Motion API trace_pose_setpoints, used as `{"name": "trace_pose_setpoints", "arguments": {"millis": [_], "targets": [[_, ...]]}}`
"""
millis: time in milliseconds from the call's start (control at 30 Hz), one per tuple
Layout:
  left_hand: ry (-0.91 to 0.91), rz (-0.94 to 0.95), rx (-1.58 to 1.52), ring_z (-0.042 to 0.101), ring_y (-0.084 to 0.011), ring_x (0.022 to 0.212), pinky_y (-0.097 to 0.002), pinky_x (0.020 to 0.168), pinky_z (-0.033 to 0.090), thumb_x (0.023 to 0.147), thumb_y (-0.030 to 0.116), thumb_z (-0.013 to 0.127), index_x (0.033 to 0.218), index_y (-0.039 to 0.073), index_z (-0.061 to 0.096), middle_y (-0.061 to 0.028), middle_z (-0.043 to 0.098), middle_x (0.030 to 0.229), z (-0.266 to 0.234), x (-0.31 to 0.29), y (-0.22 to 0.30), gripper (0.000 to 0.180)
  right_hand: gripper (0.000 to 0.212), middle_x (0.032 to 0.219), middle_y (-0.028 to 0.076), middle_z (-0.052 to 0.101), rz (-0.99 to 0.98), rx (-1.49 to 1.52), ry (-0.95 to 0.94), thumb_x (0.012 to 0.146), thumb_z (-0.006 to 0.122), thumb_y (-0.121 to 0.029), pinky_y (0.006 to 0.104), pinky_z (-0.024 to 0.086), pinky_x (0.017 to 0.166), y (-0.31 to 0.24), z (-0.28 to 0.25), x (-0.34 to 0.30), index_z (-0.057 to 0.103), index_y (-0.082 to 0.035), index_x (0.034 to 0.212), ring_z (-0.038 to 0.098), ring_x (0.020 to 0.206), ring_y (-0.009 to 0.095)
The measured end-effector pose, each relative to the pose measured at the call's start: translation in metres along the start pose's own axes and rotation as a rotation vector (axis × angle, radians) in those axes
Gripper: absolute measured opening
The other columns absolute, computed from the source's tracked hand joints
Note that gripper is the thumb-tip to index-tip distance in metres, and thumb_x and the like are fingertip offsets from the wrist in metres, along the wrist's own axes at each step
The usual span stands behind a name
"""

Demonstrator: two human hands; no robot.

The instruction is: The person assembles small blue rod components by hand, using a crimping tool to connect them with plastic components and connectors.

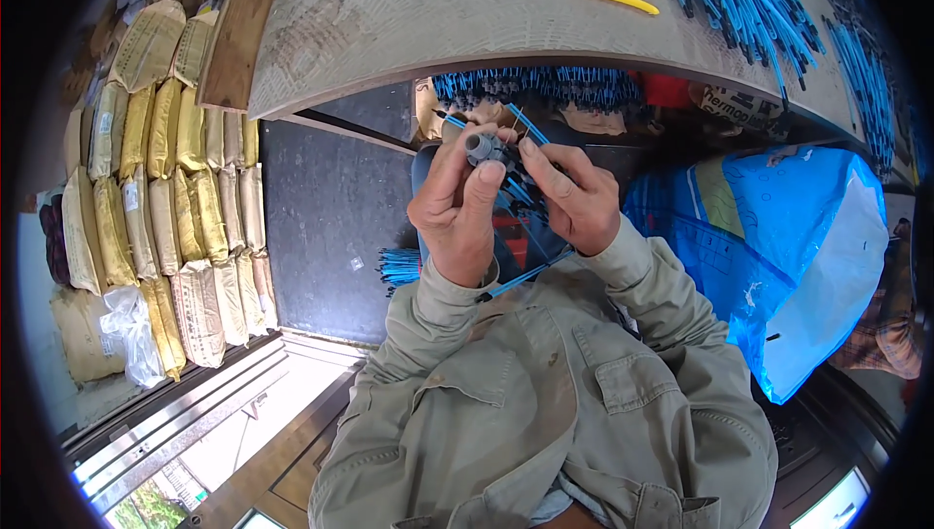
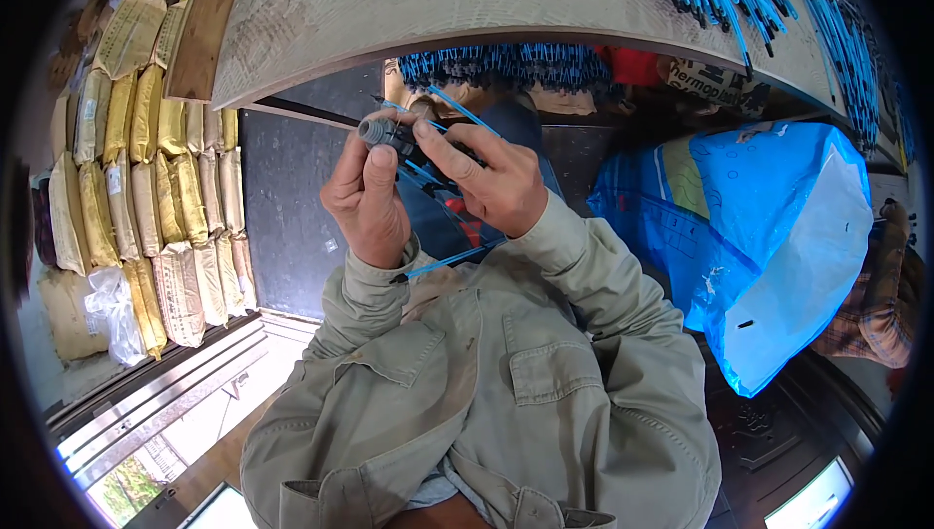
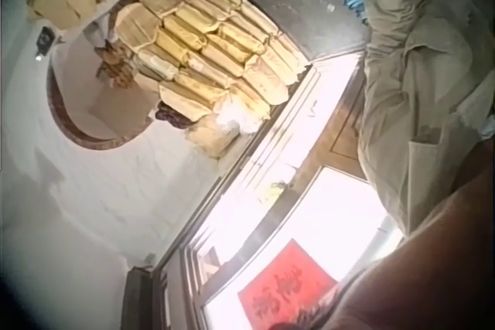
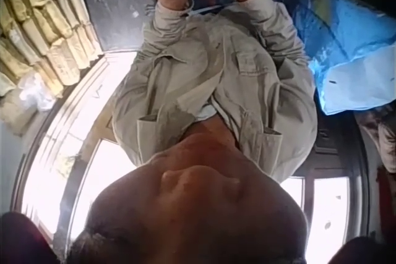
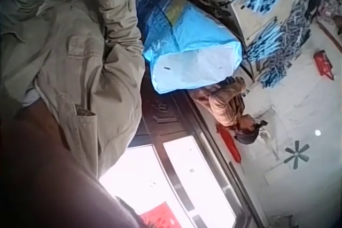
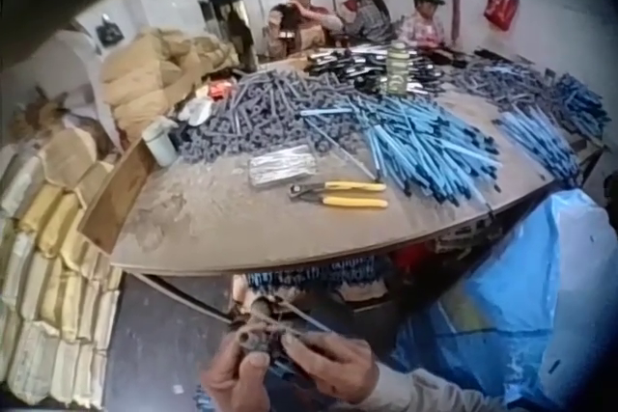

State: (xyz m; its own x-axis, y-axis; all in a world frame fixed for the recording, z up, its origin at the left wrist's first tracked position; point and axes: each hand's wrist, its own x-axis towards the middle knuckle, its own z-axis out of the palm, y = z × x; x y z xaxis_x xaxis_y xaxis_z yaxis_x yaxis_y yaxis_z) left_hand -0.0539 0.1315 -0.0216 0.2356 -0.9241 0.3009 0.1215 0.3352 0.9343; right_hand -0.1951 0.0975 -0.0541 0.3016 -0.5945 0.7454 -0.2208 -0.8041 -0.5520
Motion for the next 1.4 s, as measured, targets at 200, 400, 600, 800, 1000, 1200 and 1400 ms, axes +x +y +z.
{"name": "trace_pose_setpoints", "arguments": {"millis": [200, 400, 600, 800, 1000, 1200, 1400], "targets": [[-0.075, 0.023, 0.099, 0.054, -0.0176, 0.099, -0.0319, 0.092, 0.040, 0.087, 0.010, 0.056, 0.112, -0.008, 0.052, -0.0139, 0.058, 0.106, -0.004, -0.003, 0.000, 0.031, 0.050, 0.090, 0.014, 0.059, 0.025, -0.022, -0.043, 0.066, 0.058, 0.012, 0.0274, 0.049, 0.055, -0.008, -0.005, 0.002, 0.059, -0.002, 0.114, 0.060, 0.064, 0.024], [-0.069, 0.099, 0.007, 0.055, -0.0232, 0.101, -0.0411, 0.101, 0.032, 0.090, 0.024, 0.054, 0.109, -0.006, 0.044, -0.0183, 0.058, 0.105, 0.005, -0.011, -0.004, 0.037, 0.052, 0.088, 0.012, 0.060, 0.076, 0.174, -0.015, 0.064, 0.067, 0.005, 0.0286, 0.049, 0.057, -0.020, 0.004, -0.010, 0.059, -0.006, 0.114, 0.060, 0.067, 0.023], [-0.169, 0.119, -0.065, 0.056, -0.0283, 0.102, -0.0454, 0.102, 0.031, 0.092, 0.037, 0.047, 0.106, -0.004, 0.041, -0.0212, 0.058, 0.104, -0.001, -0.010, -0.014, 0.044, 0.026, 0.092, 0.012, 0.061, 0.513, 0.557, 0.254, 0.073, 0.068, 0.001, 0.0280, 0.048, 0.067, -0.042, 0.013, -0.015, 0.062, -0.001, 0.097, 0.060, 0.070, 0.021], [-0.096, 0.127, 0.022, 0.057, -0.0290, 0.099, -0.0457, 0.101, 0.032, 0.091, 0.047, 0.038, 0.104, -0.001, 0.036, -0.0229, 0.057, 0.101, 0.004, -0.013, -0.012, 0.050, 0.025, 0.087, 0.011, 0.061, 0.215, 0.286, 0.133, 0.070, 0.069, 0.000, 0.0284, 0.048, 0.061, -0.029, 0.007, -0.015, 0.062, -0.001, 0.094, 0.060, 0.068, 0.022], [-0.037, 0.128, 0.063, 0.057, -0.0292, 0.098, -0.0454, 0.101, 0.031, 0.092, 0.049, 0.034, 0.103, -0.001, 0.035, -0.0226, 0.057, 0.099, 0.010, -0.015, -0.011, 0.052, 0.032, 0.083, 0.012, 0.061, 0.139, 0.075, 0.127, 0.066, 0.065, 0.004, 0.0296, 0.047, 0.054, -0.031, 0.011, -0.016, 0.062, 0.000, 0.097, 0.059, 0.065, 0.024], [0.005, 0.116, 0.080, 0.057, -0.0290, 0.098, -0.0452, 0.101, 0.031, 0.092, 0.049, 0.033, 0.104, -0.002, 0.035, -0.0223, 0.056, 0.100, 0.012, -0.018, -0.010, 0.052, 0.036, 0.083, 0.009, 0.060, 0.079, 0.055, 0.106, 0.064, 0.063, 0.001, 0.0300, 0.049, 0.053, -0.021, 0.011, -0.013, 0.062, -0.002, 0.100, 0.061, 0.066, 0.023], [-0.017, 0.129, 0.104, 0.056, -0.0324, 0.097, -0.0475, 0.099, 0.034, 0.094, 0.048, 0.023, 0.104, 0.002, 0.036, -0.0234, 0.054, 0.100, 0.013, -0.019, -0.009, 0.049, 0.042, 0.088, 0.013, 0.060, 0.037, 0.184, -0.009, 0.063, 0.063, 0.003, 0.0322, 0.050, 0.057, -0.012, 0.002, -0.012, 0.060, 0.000, 0.104, 0.062, 0.068, 0.028]]}}
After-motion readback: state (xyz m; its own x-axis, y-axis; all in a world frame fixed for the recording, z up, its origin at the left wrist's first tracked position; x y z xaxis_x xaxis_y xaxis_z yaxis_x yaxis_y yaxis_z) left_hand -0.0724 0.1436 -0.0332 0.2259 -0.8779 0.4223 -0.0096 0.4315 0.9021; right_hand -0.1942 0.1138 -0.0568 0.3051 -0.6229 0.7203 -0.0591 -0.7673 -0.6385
